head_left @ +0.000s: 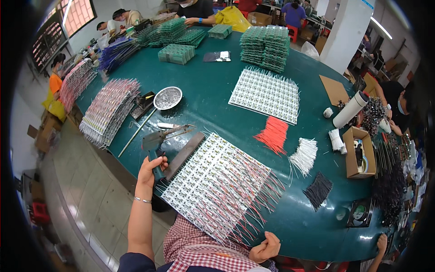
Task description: The person solders wires onto an electronic circuit board using a soldering iron, aligns the components across the board with a stick, and solders more wires onto the board.
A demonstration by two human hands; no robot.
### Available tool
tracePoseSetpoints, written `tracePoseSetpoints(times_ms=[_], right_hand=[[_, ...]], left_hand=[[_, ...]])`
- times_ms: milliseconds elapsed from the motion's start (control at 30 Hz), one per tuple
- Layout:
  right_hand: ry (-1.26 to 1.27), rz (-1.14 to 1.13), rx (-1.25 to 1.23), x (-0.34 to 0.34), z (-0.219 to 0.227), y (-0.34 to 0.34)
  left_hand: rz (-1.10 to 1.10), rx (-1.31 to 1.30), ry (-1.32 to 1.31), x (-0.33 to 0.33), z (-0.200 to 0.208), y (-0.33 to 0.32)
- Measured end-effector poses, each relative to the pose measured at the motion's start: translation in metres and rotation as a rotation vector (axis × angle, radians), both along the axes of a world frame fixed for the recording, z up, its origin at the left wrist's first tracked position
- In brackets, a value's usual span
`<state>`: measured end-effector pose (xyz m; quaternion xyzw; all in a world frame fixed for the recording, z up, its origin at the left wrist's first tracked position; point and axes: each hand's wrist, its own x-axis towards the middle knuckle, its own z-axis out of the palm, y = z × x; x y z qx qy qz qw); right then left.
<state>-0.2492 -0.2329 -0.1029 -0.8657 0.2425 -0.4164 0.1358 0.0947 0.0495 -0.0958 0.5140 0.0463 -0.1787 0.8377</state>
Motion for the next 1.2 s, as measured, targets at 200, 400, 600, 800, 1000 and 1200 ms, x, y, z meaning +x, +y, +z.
tracePoseSetpoints(times_ms=[200, 400, 600, 800, 1000, 1200], right_hand=[[0.017, 0.079, 0.038, -0.004, 0.008, -0.004], [-0.002, 0.181, 0.029, -0.003, 0.006, -0.007], [-0.058, 0.231, 0.004, -0.003, 0.008, -0.008], [-0.07, 0.252, -0.035, -0.009, 0.0, -0.004], [-0.017, 0.274, 0.113, -0.014, 0.011, -0.007], [-0.007, 0.223, 0.522, 0.013, 0.073, -0.047]], left_hand=[[-0.03, -0.025, 0.006, 0.003, -0.004, -0.003], [0.006, -0.065, -0.014, 0.003, -0.005, -0.002], [0.0, -0.058, -0.038, 0.004, -0.002, -0.002], [0.002, -0.009, -0.058, -0.001, -0.007, 0.005], [-0.01, 0.026, -0.071, -0.001, -0.005, 0.002], [0.006, -0.337, 0.025, 0.005, -0.013, 0.007]])
